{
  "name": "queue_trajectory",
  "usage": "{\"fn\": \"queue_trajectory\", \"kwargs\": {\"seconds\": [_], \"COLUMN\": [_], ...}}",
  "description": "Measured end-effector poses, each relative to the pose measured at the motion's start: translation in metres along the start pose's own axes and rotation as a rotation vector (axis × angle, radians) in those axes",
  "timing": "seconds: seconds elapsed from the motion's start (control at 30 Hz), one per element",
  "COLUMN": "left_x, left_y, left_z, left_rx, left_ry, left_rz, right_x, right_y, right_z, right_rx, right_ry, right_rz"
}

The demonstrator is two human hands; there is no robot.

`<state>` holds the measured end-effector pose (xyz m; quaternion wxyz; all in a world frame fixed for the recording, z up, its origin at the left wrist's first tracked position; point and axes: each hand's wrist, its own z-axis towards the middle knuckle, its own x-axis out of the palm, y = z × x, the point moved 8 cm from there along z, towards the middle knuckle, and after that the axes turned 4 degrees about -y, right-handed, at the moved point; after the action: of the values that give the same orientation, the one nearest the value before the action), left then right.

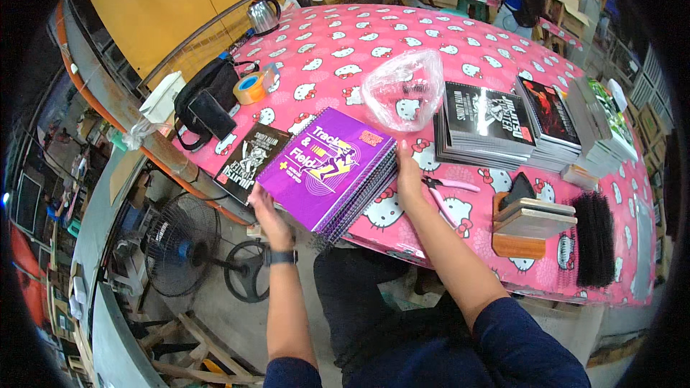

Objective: The person organizes stacks of notebooks on a table, moves a plastic bag, and then uses a small pink tool to trim or press down a binding element on the edge of a purple notebook.

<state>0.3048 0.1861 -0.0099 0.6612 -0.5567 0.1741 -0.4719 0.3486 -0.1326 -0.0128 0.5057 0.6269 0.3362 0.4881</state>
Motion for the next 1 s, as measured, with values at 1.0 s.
{"fn": "queue_trajectory", "kwargs": {"seconds": [1.0], "left_x": [0.047], "left_y": [-0.005], "left_z": [0.027], "left_rx": [-0.338], "left_ry": [0.163], "left_rz": [-0.339], "right_x": [0.054], "right_y": [0.028], "right_z": [-0.151], "right_rx": [-0.181], "right_ry": [0.353], "right_rz": [-0.488]}}
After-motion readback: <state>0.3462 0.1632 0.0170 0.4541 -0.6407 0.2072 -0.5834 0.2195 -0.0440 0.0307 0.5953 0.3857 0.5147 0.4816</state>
